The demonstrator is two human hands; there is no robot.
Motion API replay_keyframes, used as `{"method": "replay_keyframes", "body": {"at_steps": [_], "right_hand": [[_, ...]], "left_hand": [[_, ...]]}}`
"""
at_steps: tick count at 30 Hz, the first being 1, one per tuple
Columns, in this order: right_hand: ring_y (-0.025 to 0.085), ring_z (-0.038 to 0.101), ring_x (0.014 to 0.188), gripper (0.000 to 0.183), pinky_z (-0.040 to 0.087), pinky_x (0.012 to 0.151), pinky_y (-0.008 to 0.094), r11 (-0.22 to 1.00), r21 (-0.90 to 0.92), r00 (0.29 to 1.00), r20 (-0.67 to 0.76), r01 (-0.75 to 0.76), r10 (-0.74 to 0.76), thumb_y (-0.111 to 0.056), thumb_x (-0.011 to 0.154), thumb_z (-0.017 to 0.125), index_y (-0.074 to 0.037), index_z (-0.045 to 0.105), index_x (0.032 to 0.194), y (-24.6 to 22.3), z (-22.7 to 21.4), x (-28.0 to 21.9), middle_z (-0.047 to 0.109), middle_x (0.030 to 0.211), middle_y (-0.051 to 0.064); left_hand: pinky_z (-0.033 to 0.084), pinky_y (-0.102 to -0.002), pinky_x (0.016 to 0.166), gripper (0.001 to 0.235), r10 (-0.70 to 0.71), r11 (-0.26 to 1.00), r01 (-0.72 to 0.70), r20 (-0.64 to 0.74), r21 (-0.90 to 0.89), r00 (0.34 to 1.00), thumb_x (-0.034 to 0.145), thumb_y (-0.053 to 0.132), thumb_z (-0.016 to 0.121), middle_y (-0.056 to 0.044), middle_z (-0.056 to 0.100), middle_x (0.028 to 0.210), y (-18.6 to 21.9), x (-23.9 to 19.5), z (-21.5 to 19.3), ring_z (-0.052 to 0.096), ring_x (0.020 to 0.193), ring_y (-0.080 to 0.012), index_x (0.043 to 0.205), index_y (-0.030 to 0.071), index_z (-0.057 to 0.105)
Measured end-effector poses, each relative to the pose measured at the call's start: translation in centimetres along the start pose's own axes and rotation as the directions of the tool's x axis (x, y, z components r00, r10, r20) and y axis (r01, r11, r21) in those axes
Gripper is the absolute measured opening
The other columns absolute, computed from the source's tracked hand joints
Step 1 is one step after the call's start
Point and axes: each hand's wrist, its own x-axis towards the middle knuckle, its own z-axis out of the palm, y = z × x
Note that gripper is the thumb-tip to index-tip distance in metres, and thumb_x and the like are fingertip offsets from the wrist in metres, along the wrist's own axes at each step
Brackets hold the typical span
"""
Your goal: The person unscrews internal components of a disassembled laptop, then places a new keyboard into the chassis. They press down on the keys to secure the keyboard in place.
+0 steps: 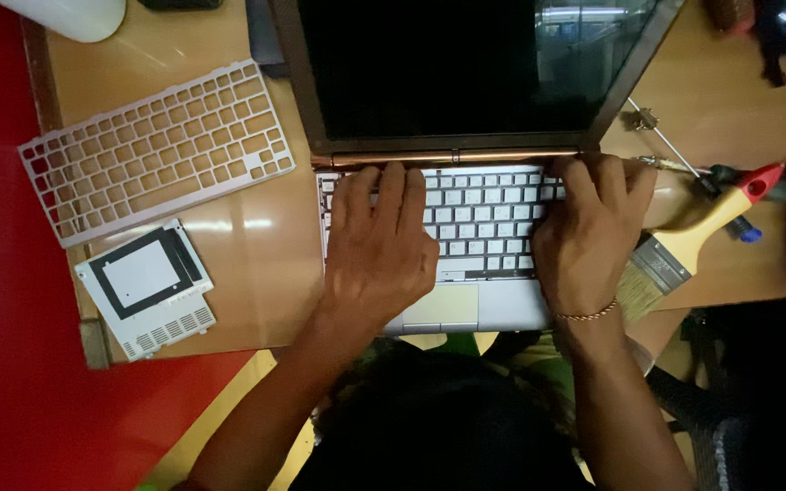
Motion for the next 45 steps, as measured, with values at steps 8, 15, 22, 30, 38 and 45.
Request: {"method": "replay_keyframes", "body": {"at_steps": [8, 15, 22, 30, 38, 45], "right_hand": [[0.04, 0.051, 0.089, 0.032, 0.045, 0.084, 0.049, 0.996, -0.094, 1.0, -0.019, -0.002, 0.001, 0.01, 0.07, 0.065, -0.009, 0.065, 0.095, 3.0, 2.1, -1.0, 0.05, 0.089, 0.01], [0.039, 0.051, 0.092, 0.03, 0.046, 0.088, 0.048, 0.997, -0.074, 0.999, -0.043, 0.022, -0.026, 0.01, 0.076, 0.062, -0.011, 0.064, 0.098, 3.2, 2.1, -1.8, 0.049, 0.092, 0.008], [0.051, 0.056, 0.114, 0.035, 0.047, 0.097, 0.059, 0.988, 0.155, 0.999, 0.022, 0.019, -0.023, 0.014, 0.092, 0.062, 0.002, 0.065, 0.125, -0.4, -2.0, -2.6, 0.06, 0.124, 0.026], [0.046, 0.05, 0.109, 0.026, 0.038, 0.095, 0.055, 0.996, 0.079, 0.999, -0.015, -0.041, 0.043, -0.009, 0.111, 0.054, 0.005, 0.065, 0.13, -1.6, -2.3, -3.7, 0.058, 0.13, 0.027], [0.046, 0.052, 0.116, 0.032, 0.047, 0.095, 0.055, 0.993, 0.073, 0.994, 0.053, -0.095, 0.091, -0.014, 0.11, 0.061, 0.004, 0.067, 0.136, -1.9, -3.0, -4.4, 0.063, 0.132, 0.025], [0.035, 0.056, 0.109, 0.041, 0.044, 0.093, 0.045, 0.941, 0.238, 0.968, 0.122, -0.243, 0.219, -0.001, 0.093, 0.073, 0.003, 0.067, 0.133, -0.3, -3.6, -3.6, 0.064, 0.119, 0.02]], "left_hand": [[0.049, -0.054, 0.099, 0.056, 0.101, 0.994, -0.104, -0.099, -0.027, 0.99, 0.067, 0.015, 0.068, -0.024, 0.064, 0.11, -0.5, 0.0, 1.1, 0.061, 0.105, -0.0412, 0.12, -0.006, 0.067], [0.049, -0.053, 0.098, 0.056, 0.078, 0.997, -0.079, -0.068, -0.002, 0.995, 0.071, 0.015, 0.063, -0.024, 0.062, 0.114, -0.7, -0.7, 2.0, 0.058, 0.107, -0.0404, 0.123, -0.006, 0.065], [0.046, -0.056, 0.103, 0.046, -0.091, 0.937, 0.08, -0.015, -0.34, 0.996, 0.083, -0.003, 0.062, -0.022, 0.061, 0.124, -2.6, -2.0, 0.4, 0.057, 0.118, -0.0451, 0.129, -0.004, 0.064], [0.06, -0.04, 0.092, 0.026, -0.539, 0.769, 0.452, -0.077, -0.453, 0.839, 0.102, 0.001, 0.053, -0.016, 0.07, 0.117, -3.0, -5.8, -1.5, 0.066, 0.108, -0.0278, 0.123, 0.002, 0.068], [0.052, -0.043, 0.087, 0.021, -0.409, 0.882, 0.315, -0.24, -0.351, 0.88, 0.102, 0.003, 0.06, -0.015, 0.058, 0.11, -2.1, -5.9, -1.2, 0.059, 0.102, -0.0316, 0.12, -0.004, 0.069], [0.047, -0.042, 0.096, 0.023, -0.475, 0.815, 0.38, -0.129, -0.437, 0.871, 0.099, 0.007, 0.064, -0.016, 0.054, 0.116, -2.2, -5.4, -2.0, 0.056, 0.109, -0.0327, 0.122, 0.003, 0.064]]}}
